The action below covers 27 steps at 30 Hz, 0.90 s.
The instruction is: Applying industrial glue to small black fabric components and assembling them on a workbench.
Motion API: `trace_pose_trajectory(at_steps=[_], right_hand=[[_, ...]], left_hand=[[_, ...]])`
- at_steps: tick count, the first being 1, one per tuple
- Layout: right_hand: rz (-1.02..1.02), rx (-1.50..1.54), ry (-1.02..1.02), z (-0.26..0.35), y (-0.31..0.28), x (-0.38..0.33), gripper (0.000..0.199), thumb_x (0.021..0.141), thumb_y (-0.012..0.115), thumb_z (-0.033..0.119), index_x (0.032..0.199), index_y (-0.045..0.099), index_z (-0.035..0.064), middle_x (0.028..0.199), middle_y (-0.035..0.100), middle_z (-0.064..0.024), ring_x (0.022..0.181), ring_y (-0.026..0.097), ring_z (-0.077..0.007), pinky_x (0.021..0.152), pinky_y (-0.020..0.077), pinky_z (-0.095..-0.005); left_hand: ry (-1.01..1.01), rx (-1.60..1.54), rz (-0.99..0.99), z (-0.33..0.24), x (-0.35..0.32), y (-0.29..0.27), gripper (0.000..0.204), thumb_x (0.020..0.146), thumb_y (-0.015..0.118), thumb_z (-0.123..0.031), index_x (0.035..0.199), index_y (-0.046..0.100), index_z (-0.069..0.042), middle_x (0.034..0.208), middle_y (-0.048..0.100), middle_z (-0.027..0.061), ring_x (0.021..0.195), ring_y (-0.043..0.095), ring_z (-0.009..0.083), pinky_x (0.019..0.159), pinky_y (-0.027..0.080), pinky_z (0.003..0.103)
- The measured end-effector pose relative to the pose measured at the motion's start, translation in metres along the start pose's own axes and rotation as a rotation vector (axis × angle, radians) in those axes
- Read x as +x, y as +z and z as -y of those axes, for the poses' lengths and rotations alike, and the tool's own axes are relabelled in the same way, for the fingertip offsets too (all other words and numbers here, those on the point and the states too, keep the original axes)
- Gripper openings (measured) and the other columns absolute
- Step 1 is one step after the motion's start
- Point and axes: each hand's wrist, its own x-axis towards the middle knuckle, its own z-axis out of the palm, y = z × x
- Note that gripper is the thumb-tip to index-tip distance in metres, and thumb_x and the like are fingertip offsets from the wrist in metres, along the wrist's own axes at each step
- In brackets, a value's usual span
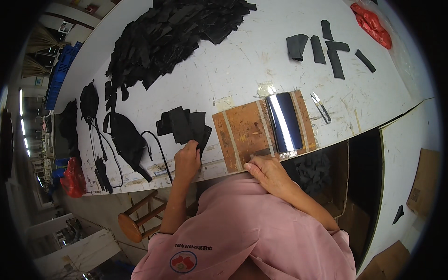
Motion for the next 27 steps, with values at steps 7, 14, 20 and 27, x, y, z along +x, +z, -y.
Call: trace_pose_trajectory(at_steps=[7, 14, 20, 27], right_hand=[[0.061, 0.139, 0.084, -0.003, 0.004, -0.001, 0.026, 0.086, 0.050, 0.020, 0.077, 0.055, -0.0042, 0.058, 0.052, -0.0115, 0.053, 0.051, -0.0179, 0.051, 0.0401, -0.0314], [-0.001, 0.294, 0.042, 0.015, 0.005, 0.004, 0.021, 0.085, 0.051, 0.015, 0.077, 0.056, -0.0029, 0.058, 0.051, -0.0090, 0.054, 0.050, -0.0131, 0.051, 0.0400, -0.0272], [-0.216, 0.043, -0.368, 0.035, 0.001, 0.002, 0.008, 0.077, 0.057, 0.006, 0.077, 0.058, -0.0017, 0.073, 0.056, -0.0113, 0.059, 0.054, -0.0253, 0.055, 0.0439, -0.0308], [-0.212, 0.020, -0.454, 0.063, -0.023, 0.001, 0.028, 0.070, 0.063, 0.007, 0.096, 0.056, -0.0008, 0.081, 0.057, -0.0112, 0.075, 0.057, -0.0282, 0.060, 0.0460, -0.0313]], left_hand=[[0.092, -0.055, -0.257, 0.011, 0.006, -0.001, 0.016, 0.071, 0.058, 0.001, 0.086, 0.056, 0.003, 0.084, 0.060, 0.0157, 0.069, 0.060, 0.0304, 0.061, 0.048, 0.034], [-0.369, -0.764, -0.232, -0.011, 0.005, -0.021, 0.011, 0.077, 0.058, 0.000, 0.087, 0.058, 0.004, 0.075, 0.060, 0.0076, 0.064, 0.059, 0.0130, 0.059, 0.048, 0.022], [-0.490, -1.315, 0.077, -0.062, 0.002, -0.060, 0.012, 0.076, 0.058, 0.003, 0.088, 0.059, 0.004, 0.077, 0.061, 0.0064, 0.067, 0.059, 0.0120, 0.063, 0.049, 0.022], [-0.226, -1.424, 0.498, -0.093, 0.000, -0.090, 0.015, 0.072, 0.058, 0.007, 0.087, 0.059, 0.006, 0.087, 0.062, 0.0087, 0.077, 0.057, 0.0115, 0.073, 0.047, 0.023]])
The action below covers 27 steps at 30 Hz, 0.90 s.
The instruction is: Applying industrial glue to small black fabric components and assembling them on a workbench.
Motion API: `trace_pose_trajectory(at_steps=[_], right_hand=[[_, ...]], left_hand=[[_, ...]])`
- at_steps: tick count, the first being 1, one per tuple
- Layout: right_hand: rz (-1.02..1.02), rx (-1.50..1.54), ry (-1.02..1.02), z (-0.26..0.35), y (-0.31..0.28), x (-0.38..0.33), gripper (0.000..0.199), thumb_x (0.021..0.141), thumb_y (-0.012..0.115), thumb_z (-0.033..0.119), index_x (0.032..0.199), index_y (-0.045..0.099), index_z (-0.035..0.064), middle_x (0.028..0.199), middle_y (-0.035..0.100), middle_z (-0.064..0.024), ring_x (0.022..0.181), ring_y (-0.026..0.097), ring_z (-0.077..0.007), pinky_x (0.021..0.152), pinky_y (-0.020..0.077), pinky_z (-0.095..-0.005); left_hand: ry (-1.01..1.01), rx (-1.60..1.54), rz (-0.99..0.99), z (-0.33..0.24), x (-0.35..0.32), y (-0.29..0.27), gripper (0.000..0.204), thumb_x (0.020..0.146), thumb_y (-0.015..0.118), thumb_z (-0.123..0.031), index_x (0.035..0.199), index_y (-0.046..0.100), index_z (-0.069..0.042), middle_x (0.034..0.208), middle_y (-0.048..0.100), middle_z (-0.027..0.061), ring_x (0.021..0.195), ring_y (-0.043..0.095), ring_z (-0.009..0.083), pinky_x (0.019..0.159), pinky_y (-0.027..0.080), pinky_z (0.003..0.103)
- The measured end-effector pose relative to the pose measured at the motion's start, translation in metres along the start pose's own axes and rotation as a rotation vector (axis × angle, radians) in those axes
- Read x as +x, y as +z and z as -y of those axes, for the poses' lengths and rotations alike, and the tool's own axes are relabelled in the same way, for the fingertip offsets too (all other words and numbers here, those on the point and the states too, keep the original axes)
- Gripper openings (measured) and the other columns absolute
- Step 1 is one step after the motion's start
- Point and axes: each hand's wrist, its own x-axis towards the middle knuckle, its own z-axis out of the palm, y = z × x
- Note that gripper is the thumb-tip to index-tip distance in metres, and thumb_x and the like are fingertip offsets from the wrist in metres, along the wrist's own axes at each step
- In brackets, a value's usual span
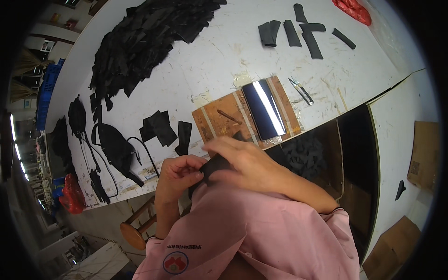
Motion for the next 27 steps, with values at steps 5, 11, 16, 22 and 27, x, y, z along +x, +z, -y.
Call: trace_pose_trajectory(at_steps=[5, 11, 16, 22, 27], right_hand=[[0.259, 0.288, 0.340, -0.025, 0.000, -0.018, 0.014, 0.075, 0.062, 0.010, 0.084, 0.060, -0.0004, 0.071, 0.058, -0.0092, 0.061, 0.053, -0.0126, 0.054, 0.0403, -0.0243], [0.244, 0.397, 0.457, -0.025, -0.006, -0.019, 0.014, 0.078, 0.060, 0.013, 0.076, 0.062, -0.0008, 0.060, 0.056, -0.0067, 0.056, 0.050, -0.0072, 0.052, 0.0391, -0.0246], [0.270, 0.353, 0.399, -0.031, -0.005, -0.021, 0.018, 0.079, 0.060, 0.016, 0.077, 0.061, -0.0013, 0.061, 0.056, -0.0079, 0.055, 0.051, -0.0110, 0.051, 0.0394, -0.0265], [0.312, 0.300, 0.379, -0.032, -0.005, -0.018, 0.019, 0.079, 0.060, 0.018, 0.076, 0.060, -0.0008, 0.061, 0.056, -0.0096, 0.054, 0.052, -0.0165, 0.052, 0.0402, -0.0285], [0.317, 0.297, 0.350, -0.035, -0.003, -0.020, 0.020, 0.079, 0.060, 0.019, 0.076, 0.060, -0.0004, 0.062, 0.055, -0.0095, 0.055, 0.053, -0.0167, 0.052, 0.0404, -0.0286]], left_hand=[[-0.110, -0.105, 0.016, 0.001, 0.003, 0.004, 0.017, 0.075, 0.059, 0.001, 0.091, 0.057, 0.006, 0.088, 0.061, 0.0113, 0.078, 0.059, 0.0131, 0.073, 0.047, 0.024], [-0.160, -0.312, 0.049, 0.006, 0.011, 0.001, 0.021, 0.081, 0.058, -0.012, 0.095, 0.056, 0.004, 0.083, 0.062, 0.0086, 0.072, 0.059, 0.0123, 0.065, 0.048, 0.023], [-0.156, -0.099, 0.035, 0.000, 0.017, 0.004, 0.020, 0.081, 0.058, -0.012, 0.092, 0.057, 0.004, 0.077, 0.060, 0.0060, 0.064, 0.056, 0.0090, 0.056, 0.045, 0.020], [-0.161, -0.094, 0.029, 0.000, 0.016, 0.001, 0.015, 0.079, 0.059, -0.008, 0.088, 0.058, 0.004, 0.074, 0.061, 0.0067, 0.059, 0.056, 0.0096, 0.054, 0.046, 0.021], [-0.170, -0.086, 0.038, -0.002, 0.015, -0.001, 0.014, 0.079, 0.059, -0.007, 0.087, 0.058, 0.004, 0.073, 0.061, 0.0070, 0.058, 0.055, 0.0100, 0.054, 0.046, 0.021]])
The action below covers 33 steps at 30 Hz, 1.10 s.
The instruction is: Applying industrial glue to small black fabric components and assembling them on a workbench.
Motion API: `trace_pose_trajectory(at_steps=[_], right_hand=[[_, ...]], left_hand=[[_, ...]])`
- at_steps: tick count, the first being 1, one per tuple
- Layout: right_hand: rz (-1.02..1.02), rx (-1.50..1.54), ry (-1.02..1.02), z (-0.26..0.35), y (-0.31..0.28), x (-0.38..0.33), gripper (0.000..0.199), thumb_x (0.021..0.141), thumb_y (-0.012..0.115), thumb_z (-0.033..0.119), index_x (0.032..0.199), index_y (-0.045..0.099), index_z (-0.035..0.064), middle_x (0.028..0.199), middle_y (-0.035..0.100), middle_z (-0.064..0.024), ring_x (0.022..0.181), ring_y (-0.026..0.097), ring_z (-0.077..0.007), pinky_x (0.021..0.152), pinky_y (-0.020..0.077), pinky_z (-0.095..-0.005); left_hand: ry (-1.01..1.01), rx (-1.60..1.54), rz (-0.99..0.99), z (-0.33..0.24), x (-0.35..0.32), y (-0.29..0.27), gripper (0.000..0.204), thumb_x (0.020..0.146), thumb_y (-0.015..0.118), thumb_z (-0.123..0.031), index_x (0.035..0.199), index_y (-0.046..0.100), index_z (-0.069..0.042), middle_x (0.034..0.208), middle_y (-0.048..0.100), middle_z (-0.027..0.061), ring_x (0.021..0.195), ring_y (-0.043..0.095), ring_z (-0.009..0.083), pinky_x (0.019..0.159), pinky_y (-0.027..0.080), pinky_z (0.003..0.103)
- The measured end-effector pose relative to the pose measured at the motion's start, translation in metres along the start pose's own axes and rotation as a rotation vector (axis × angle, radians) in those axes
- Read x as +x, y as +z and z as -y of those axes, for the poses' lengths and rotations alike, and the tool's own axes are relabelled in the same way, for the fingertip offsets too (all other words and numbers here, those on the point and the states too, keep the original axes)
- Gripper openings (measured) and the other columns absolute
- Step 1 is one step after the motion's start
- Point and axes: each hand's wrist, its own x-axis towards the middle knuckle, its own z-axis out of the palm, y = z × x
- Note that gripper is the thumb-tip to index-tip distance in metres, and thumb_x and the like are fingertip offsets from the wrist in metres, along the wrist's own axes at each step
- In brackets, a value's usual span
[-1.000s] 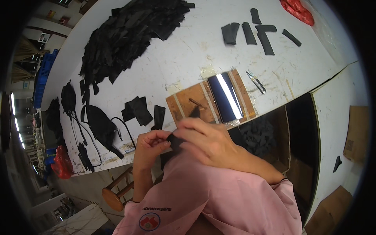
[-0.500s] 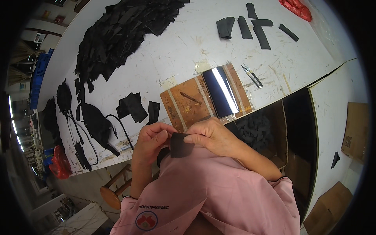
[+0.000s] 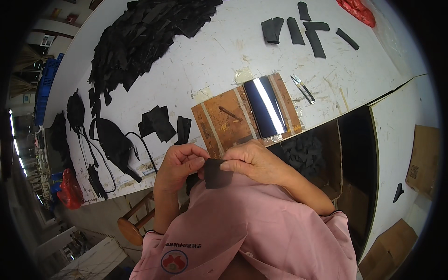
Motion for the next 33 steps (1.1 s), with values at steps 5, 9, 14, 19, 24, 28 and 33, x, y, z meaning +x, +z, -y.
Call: trace_pose_trajectory(at_steps=[5, 9, 14, 19, 24, 28, 33], right_hand=[[0.011, -0.036, -0.002, -0.004, -0.001, 0.000, 0.021, 0.079, 0.060, 0.020, 0.076, 0.059, 0.0000, 0.062, 0.056, -0.0099, 0.056, 0.053, -0.0177, 0.053, 0.0408, -0.0296], [0.020, -0.066, -0.005, -0.003, -0.001, 0.000, 0.021, 0.079, 0.060, 0.022, 0.077, 0.060, 0.0009, 0.063, 0.056, -0.0103, 0.056, 0.053, -0.0191, 0.053, 0.0410, -0.0306], [0.034, -0.130, 0.012, 0.000, -0.002, 0.001, 0.022, 0.079, 0.060, 0.022, 0.077, 0.059, 0.0009, 0.063, 0.056, -0.0110, 0.057, 0.054, -0.0219, 0.054, 0.0412, -0.0317], [0.042, -0.164, -0.003, -0.001, -0.002, 0.002, 0.022, 0.079, 0.060, 0.023, 0.077, 0.059, 0.0010, 0.065, 0.057, -0.0121, 0.058, 0.055, -0.0246, 0.054, 0.0414, -0.0331], [0.026, -0.301, 0.004, 0.000, 0.000, 0.003, 0.023, 0.079, 0.059, 0.023, 0.076, 0.059, 0.0000, 0.066, 0.056, -0.0132, 0.061, 0.055, -0.0278, 0.055, 0.0419, -0.0348], [0.000, -0.371, -0.021, -0.003, 0.003, 0.003, 0.024, 0.080, 0.058, 0.023, 0.075, 0.058, -0.0005, 0.066, 0.056, -0.0137, 0.063, 0.056, -0.0291, 0.055, 0.0421, -0.0358], [-0.276, -0.412, -0.205, -0.013, 0.012, 0.007, 0.017, 0.076, 0.062, 0.015, 0.084, 0.057, 0.0001, 0.073, 0.055, -0.0146, 0.064, 0.055, -0.0299, 0.056, 0.0436, -0.0354]], left_hand=[[-0.007, 0.069, 0.014, 0.003, 0.000, -0.002, 0.014, 0.079, 0.059, -0.006, 0.088, 0.058, 0.005, 0.072, 0.061, 0.0068, 0.058, 0.055, 0.0100, 0.054, 0.046, 0.020], [-0.013, 0.072, 0.019, 0.001, -0.001, -0.002, 0.015, 0.078, 0.059, -0.005, 0.089, 0.058, 0.005, 0.073, 0.061, 0.0072, 0.059, 0.057, 0.0105, 0.055, 0.046, 0.020], [-0.003, 0.113, 0.036, 0.003, -0.001, -0.005, 0.015, 0.077, 0.060, -0.003, 0.090, 0.058, 0.005, 0.074, 0.062, 0.0075, 0.062, 0.059, 0.0108, 0.055, 0.047, 0.020], [-0.022, 0.150, 0.017, 0.002, -0.002, -0.002, 0.014, 0.078, 0.058, 0.000, 0.091, 0.058, 0.005, 0.074, 0.062, 0.0071, 0.063, 0.058, 0.0094, 0.056, 0.047, 0.019], [-0.035, 0.218, -0.009, 0.005, -0.002, 0.000, 0.013, 0.078, 0.055, 0.002, 0.091, 0.058, 0.005, 0.075, 0.061, 0.0054, 0.064, 0.057, 0.0074, 0.057, 0.046, 0.018], [-0.057, 0.359, -0.069, 0.014, -0.003, 0.002, 0.011, 0.078, 0.055, 0.003, 0.088, 0.058, 0.005, 0.075, 0.060, 0.0035, 0.063, 0.055, 0.0053, 0.056, 0.044, 0.016], [0.055, 0.360, -0.173, 0.026, -0.003, 0.004, 0.008, 0.078, 0.055, 0.002, 0.086, 0.057, 0.003, 0.072, 0.059, 0.0023, 0.060, 0.054, 0.0042, 0.054, 0.044, 0.017]])
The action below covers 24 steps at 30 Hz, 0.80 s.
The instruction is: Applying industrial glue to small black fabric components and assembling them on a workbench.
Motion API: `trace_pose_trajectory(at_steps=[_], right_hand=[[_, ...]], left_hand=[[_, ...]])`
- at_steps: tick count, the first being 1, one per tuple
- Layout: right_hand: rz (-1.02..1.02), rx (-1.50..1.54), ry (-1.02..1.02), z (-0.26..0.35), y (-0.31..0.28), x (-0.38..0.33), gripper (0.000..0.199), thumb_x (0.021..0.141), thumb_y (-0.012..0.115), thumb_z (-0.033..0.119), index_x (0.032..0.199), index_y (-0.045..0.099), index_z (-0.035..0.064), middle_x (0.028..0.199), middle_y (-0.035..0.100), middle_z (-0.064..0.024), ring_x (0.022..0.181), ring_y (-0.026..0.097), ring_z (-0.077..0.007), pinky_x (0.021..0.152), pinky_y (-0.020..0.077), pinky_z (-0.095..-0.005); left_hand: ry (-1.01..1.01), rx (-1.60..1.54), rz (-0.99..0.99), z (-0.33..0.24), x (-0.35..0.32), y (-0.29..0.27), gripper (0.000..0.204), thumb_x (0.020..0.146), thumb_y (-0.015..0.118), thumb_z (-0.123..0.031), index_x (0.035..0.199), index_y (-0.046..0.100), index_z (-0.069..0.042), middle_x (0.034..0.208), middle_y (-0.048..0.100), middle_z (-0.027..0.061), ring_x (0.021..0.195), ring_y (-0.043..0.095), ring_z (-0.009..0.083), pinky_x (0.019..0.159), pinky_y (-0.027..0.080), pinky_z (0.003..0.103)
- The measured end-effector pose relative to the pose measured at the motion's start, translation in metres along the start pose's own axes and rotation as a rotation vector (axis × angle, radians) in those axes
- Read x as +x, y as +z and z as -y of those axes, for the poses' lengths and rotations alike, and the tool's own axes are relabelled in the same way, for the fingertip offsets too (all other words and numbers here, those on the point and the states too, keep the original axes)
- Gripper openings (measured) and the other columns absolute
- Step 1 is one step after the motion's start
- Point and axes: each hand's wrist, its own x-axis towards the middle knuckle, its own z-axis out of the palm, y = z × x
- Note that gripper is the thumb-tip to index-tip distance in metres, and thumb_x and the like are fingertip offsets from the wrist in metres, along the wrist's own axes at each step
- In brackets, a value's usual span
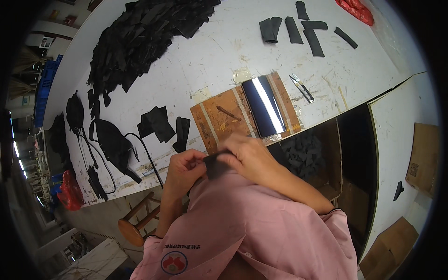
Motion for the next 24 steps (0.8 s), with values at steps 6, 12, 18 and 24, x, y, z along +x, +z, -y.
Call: trace_pose_trajectory(at_steps=[6, 12, 18, 24], right_hand=[[-0.153, 0.143, 0.035, 0.025, 0.000, 0.002, 0.028, 0.070, 0.068, 0.009, 0.092, 0.056, -0.0026, 0.080, 0.053, -0.0115, 0.064, 0.057, -0.0207, 0.051, 0.0446, -0.0282], [-0.222, 0.240, 0.082, 0.014, 0.016, 0.008, 0.014, 0.071, 0.065, 0.006, 0.081, 0.060, -0.0023, 0.070, 0.057, -0.0115, 0.059, 0.058, -0.0212, 0.050, 0.0452, -0.0285], [-0.221, -0.067, -0.061, 0.002, 0.037, 0.006, 0.010, 0.069, 0.059, 0.002, 0.078, 0.059, -0.0006, 0.074, 0.054, -0.0149, 0.063, 0.056, -0.0328, 0.055, 0.0473, -0.0373], [-0.345, 0.052, 0.059, -0.002, 0.032, 0.004, 0.012, 0.067, 0.057, -0.001, 0.078, 0.059, -0.0005, 0.069, 0.051, -0.0132, 0.057, 0.053, -0.0276, 0.052, 0.0441, -0.0327]], left_hand=[[0.089, -0.053, -0.341, -0.002, -0.001, 0.014, 0.007, 0.077, 0.056, 0.000, 0.084, 0.056, 0.003, 0.070, 0.058, 0.0039, 0.059, 0.055, 0.0063, 0.054, 0.046, 0.020], [0.232, 0.082, -0.329, -0.008, 0.006, 0.030, 0.010, 0.078, 0.059, -0.005, 0.083, 0.055, 0.002, 0.068, 0.060, 0.0064, 0.061, 0.058, 0.0092, 0.054, 0.046, 0.024], [0.488, 0.656, -0.620, 0.019, 0.012, 0.039, 0.009, 0.075, 0.055, 0.004, 0.084, 0.054, 0.000, 0.072, 0.057, 0.0029, 0.062, 0.052, 0.0048, 0.052, 0.041, 0.017], [0.007, -0.597, -0.236, 0.009, 0.012, 0.025, 0.016, 0.076, 0.054, 0.003, 0.089, 0.047, -0.004, 0.069, 0.051, -0.0001, 0.050, 0.040, 0.0029, 0.041, 0.027, 0.015]])
